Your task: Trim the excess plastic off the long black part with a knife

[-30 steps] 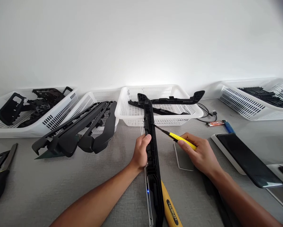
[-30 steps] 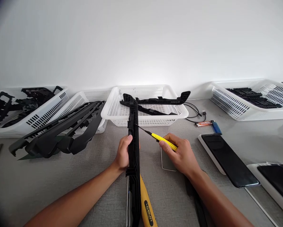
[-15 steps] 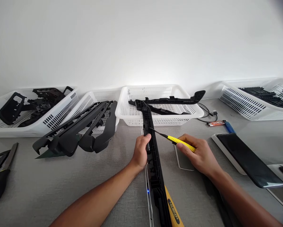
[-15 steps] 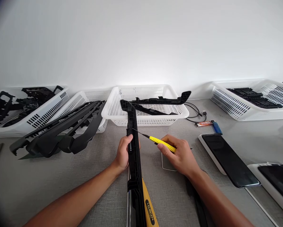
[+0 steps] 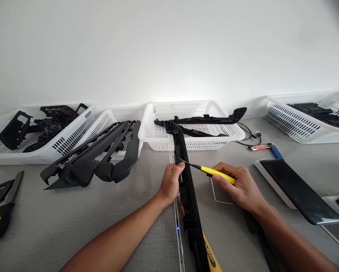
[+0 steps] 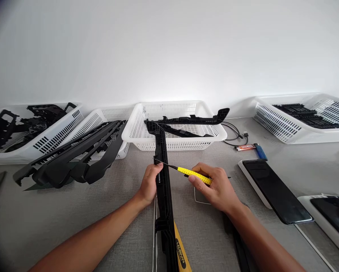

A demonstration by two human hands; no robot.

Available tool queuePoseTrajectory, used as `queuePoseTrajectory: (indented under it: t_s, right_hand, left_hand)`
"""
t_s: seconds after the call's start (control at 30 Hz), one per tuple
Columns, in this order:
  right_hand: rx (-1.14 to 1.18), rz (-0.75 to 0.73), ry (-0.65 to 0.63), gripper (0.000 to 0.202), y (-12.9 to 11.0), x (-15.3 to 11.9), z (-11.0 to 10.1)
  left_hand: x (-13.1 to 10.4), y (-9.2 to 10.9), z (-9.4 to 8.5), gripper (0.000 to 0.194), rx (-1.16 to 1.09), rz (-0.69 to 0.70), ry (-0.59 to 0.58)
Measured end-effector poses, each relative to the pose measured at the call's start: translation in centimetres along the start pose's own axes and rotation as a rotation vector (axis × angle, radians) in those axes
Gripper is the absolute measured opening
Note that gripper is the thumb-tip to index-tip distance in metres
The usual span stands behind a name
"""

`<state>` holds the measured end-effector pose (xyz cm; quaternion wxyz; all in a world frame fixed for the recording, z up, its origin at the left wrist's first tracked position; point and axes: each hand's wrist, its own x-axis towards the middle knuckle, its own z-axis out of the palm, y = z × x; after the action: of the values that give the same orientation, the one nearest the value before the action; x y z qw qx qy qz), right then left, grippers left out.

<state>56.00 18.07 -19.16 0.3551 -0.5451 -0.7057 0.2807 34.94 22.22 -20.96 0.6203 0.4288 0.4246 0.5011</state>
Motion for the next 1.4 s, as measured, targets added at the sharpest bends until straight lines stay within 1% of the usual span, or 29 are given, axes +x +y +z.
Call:
queuePoseTrajectory:
  t_s: [0.2, 0.3, 0.43, 0.47, 0.57, 0.63, 0.77, 0.97, 1.07, 1.27, 1.4]
  right_hand:
    - [0.012, 0.008, -0.020, 0.053, -0.08, 0.01, -0.14]
    - [-0.004, 0.013, 0.003, 0.053, -0.07, 0.01, -0.08]
    - [-0.005, 0.004, -0.005, 0.053, -0.07, 0.08, 0.07]
    - [-0.014, 0.005, 0.008, 0.052, -0.08, 0.11, 0.11]
    - [-0.037, 0.015, 0.044, 0.052, -0.13, 0.12, 0.20]
    - [-0.031, 0.016, 0.032, 0.052, -0.19, 0.07, 0.20]
    - [-0.018, 0.023, -0.003, 0.053, -0.31, 0.04, 0.07]
    - [-0.054, 0.070, 0.141, 0.059, -0.39, 0.39, -0.15]
    - [-0.051, 0.077, 0.165, 0.057, -0.20, 0.37, -0.12]
    - [-0.038, 0.151, 0.231, 0.051, 0.40, 0.12, -0.09]
    - [-0.044, 0.134, 0.229, 0.051, 0.44, 0.13, -0.18]
  left_hand:
    - [0.12, -0.22, -0.07, 0.058, 0.009, -0.026, -0.056]
    - [0.12, -0.17, -0.01, 0.056, 0.021, -0.016, -0.035]
    - [-0.02, -0.12, -0.09, 0.049, -0.027, -0.023, 0.016]
    - [-0.07, -0.14, -0.15, 0.047, -0.038, -0.041, 0.005]
    - [-0.22, -0.21, -0.34, 0.045, -0.035, -0.088, -0.079]
    - [-0.28, -0.20, -0.39, 0.043, -0.015, -0.082, -0.114]
    - [-0.31, 0.05, -0.29, 0.045, -0.021, -0.044, -0.126]
    - [-0.22, 0.33, -0.19, 0.046, -0.011, -0.040, -0.171]
    - [-0.16, 0.19, -0.25, 0.047, -0.011, -0.048, -0.183]
    - [0.00, -0.42, -0.48, 0.050, 0.017, -0.043, -0.198]
    - [0.11, -0.65, -0.61, 0.050, 0.014, -0.055, -0.208]
